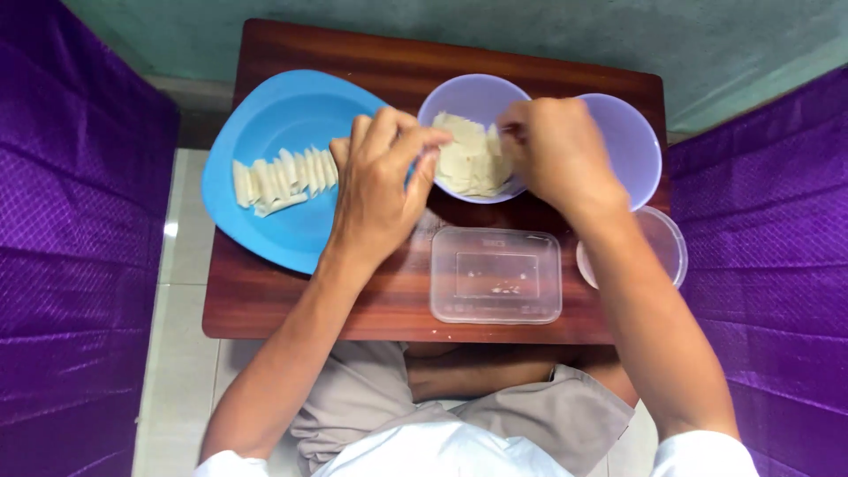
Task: Manually wrapping individual peanuts in small square dough wrappers and rolling them into cylinders.
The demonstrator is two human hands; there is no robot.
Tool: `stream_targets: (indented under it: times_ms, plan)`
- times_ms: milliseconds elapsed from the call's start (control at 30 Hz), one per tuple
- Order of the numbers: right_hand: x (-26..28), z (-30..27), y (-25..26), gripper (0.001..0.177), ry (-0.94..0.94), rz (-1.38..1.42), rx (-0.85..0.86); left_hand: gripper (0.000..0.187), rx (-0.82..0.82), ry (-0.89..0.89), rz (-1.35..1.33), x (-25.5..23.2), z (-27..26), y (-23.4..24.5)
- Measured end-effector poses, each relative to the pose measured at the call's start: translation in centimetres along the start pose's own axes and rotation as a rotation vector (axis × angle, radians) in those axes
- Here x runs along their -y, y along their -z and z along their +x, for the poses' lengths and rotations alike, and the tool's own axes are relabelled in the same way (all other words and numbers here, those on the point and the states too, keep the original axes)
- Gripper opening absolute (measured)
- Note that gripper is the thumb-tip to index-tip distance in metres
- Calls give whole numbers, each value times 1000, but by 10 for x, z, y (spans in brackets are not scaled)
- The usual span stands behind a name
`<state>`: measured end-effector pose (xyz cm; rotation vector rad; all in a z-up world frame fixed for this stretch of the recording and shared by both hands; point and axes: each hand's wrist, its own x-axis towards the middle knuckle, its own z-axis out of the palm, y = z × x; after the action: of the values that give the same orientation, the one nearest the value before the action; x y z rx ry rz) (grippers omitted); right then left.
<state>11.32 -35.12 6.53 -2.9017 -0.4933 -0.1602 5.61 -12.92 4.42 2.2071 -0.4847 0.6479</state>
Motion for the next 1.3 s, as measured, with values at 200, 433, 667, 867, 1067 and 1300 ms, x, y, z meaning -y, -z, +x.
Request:
stream_targets:
  times_ms: [200,433,667,867,1067,1300]
  plan:
    - [19,35,-47,25,-105,346,60,20,-204,109,-77,14,7,-27]
    - [19,31,-42,10,-97,422,-5,19,-240,74,-111,7,6,-17]
    - [29,-58,26,17,-178,1199,115,22,-60,149,-488,-32,-13,-17]
    - [20,-113,-2,31,-219,1484,-17,20,-42,204,-522,-64,-42,-32]
    - [22,-146,-17,54,-237,1543,-145,13,-11,225,-460,-81,-69,-45]
    - [21,-169,-29,28,-263,1415,-252,15,38,523,-721,-90,-90,-61]
